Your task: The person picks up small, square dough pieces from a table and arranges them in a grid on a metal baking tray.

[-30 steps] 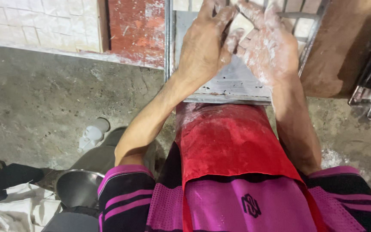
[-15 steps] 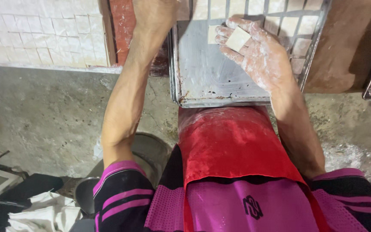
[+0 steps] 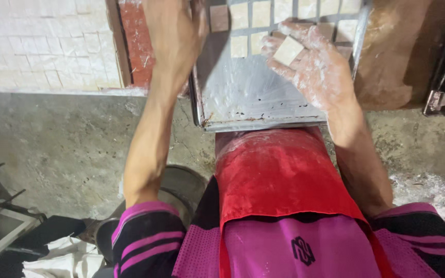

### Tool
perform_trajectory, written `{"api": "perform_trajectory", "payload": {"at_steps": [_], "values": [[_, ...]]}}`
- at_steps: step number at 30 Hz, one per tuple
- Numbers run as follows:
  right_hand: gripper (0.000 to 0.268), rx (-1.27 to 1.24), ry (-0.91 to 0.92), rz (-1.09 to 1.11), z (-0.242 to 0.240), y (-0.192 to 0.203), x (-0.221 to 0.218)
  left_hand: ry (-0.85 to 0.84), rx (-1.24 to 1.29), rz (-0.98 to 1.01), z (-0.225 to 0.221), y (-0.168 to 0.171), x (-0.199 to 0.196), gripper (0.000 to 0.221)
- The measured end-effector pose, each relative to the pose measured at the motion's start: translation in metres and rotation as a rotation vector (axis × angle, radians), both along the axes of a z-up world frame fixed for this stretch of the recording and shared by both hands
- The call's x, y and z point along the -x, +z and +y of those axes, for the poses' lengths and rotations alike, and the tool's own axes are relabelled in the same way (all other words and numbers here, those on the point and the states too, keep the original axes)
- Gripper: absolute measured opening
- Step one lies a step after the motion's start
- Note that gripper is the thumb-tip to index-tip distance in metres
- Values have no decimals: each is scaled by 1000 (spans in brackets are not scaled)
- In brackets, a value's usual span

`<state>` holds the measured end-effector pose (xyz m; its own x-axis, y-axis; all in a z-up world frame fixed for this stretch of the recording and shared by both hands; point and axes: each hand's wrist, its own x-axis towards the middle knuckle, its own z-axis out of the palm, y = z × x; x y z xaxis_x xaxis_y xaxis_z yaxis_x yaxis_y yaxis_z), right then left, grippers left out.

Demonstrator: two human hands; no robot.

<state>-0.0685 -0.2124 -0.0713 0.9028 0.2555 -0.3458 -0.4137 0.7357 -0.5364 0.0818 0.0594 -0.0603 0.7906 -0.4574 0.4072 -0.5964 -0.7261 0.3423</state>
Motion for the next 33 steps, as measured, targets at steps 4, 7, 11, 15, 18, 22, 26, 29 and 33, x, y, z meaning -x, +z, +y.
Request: {"api": "perform_trajectory", "payload": {"at_steps": [4, 7, 11, 15, 18, 22, 26, 29, 33], "values": [[73, -41, 94, 8, 3, -5, 4, -72, 354, 608, -45, 48, 91, 14], [77, -43, 190, -17, 9, -12, 8, -42, 405, 693, -74, 45, 121, 22], [75, -27, 246, 56, 6, -19, 15, -20, 942, 1066, -58, 20, 134, 14], [67, 24, 337, -59, -10, -17, 15, 129, 447, 566, -6, -1, 107, 9], [61, 43, 356, -73, -19, -14, 13, 231, 254, 482, 4, -19, 88, 10], [56, 95, 326, -55, -28, -14, 14, 254, 98, 417, -1, -32, 83, 10], [56, 138, 280, -39, -27, -21, 20, 239, -9, 303, -4, -29, 81, 16], [56, 124, 261, -2, -21, -25, 24, 259, -10, 320, -6, -27, 83, 17], [55, 132, 220, 26, -11, -27, 24, 207, -163, 191, -4, -32, 87, 8]]}}
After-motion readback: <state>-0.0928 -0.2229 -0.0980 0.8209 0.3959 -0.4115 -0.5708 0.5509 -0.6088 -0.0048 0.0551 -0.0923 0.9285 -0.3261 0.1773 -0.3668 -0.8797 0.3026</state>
